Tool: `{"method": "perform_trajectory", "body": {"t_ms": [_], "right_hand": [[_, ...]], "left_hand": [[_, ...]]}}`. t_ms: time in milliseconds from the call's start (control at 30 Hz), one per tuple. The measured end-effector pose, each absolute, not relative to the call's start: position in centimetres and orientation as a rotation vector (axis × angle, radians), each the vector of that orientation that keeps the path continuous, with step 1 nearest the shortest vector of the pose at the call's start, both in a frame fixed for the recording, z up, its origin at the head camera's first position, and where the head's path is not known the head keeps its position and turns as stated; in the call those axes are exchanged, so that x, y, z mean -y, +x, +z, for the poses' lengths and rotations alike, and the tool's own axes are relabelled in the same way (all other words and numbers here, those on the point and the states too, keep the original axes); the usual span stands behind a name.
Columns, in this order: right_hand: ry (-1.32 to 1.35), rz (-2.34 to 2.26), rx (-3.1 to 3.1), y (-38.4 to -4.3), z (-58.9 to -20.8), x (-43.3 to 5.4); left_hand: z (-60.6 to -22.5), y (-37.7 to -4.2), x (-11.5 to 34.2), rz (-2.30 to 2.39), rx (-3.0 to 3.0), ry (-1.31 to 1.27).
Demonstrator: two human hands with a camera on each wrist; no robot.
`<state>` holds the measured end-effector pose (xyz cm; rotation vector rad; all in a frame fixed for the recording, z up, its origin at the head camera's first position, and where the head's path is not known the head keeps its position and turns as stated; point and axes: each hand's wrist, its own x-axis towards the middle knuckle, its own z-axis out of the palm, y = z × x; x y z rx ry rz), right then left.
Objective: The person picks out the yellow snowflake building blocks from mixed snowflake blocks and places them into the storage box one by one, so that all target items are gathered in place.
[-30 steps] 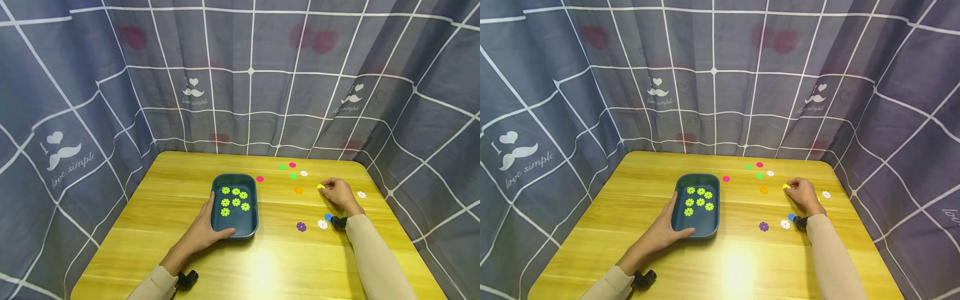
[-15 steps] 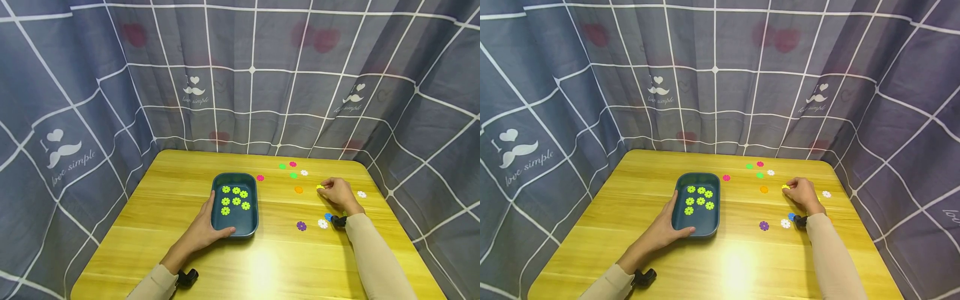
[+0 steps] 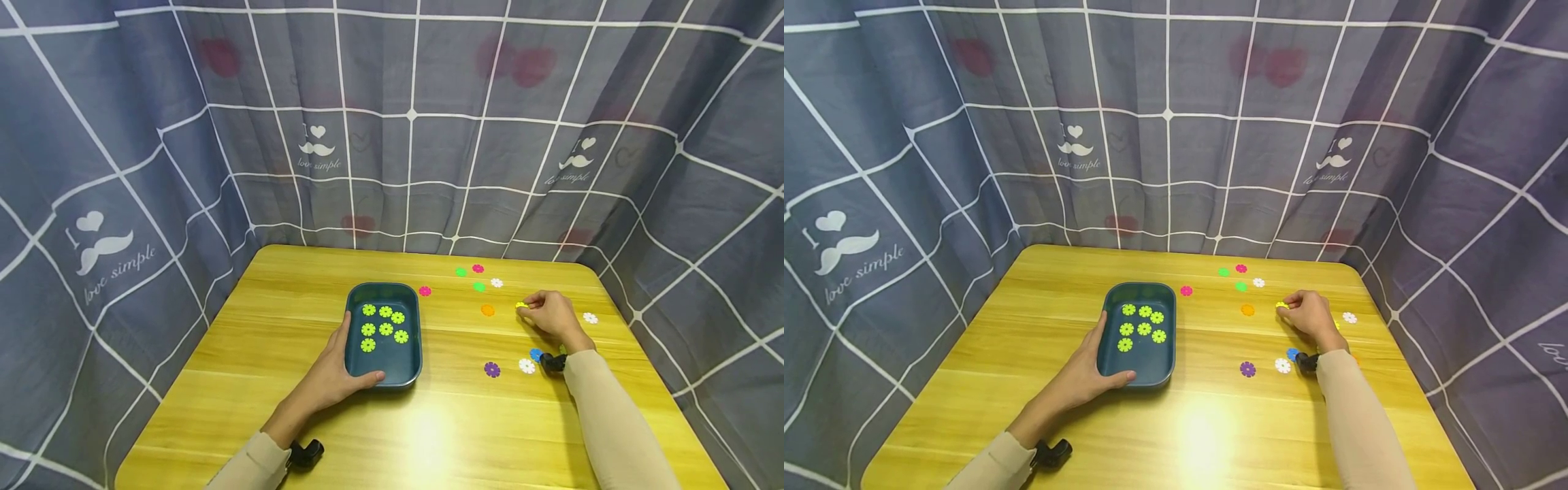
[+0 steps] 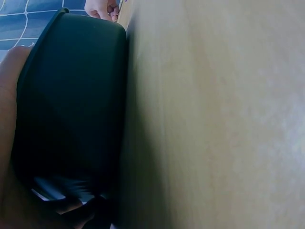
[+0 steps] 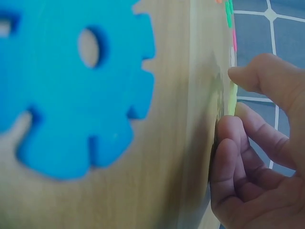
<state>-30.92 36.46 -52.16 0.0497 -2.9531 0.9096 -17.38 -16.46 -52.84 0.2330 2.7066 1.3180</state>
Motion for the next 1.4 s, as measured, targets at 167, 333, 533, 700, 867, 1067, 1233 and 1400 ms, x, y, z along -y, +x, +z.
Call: {"method": "perform_trajectory", "body": {"t_ms": [167,333,533,700,867,1067,1233,1400], "right_hand": [[0.028,0.927,2.952,-30.6,-52.0,-36.3],[0.037,0.952,2.945,-30.3,-51.8,-36.1],[0.045,0.959,2.932,-30.1,-51.9,-36.0],[0.047,0.956,2.929,-30.0,-51.9,-35.9],[0.055,0.949,2.929,-29.9,-52.0,-35.7],[0.054,0.935,2.929,-29.9,-52.1,-35.5],[0.053,0.927,2.93,-30.0,-52.2,-35.4],[0.06,0.932,2.933,-29.8,-52.2,-35.3]], "left_hand": [[-52.9,-17.4,16.5,1.321,-2.701,0.228],[-52.9,-17.5,16.5,1.317,-2.706,0.237],[-52.8,-17.4,16.4,1.322,-2.706,0.229],[-52.7,-17.4,16.4,1.32,-2.712,0.232],[-52.7,-17.4,16.4,1.325,-2.699,0.221],[-52.7,-17.4,16.4,1.319,-2.698,0.218],[-52.6,-17.4,16.4,1.326,-2.691,0.221],[-52.6,-17.4,16.4,1.314,-2.695,0.222]]}}
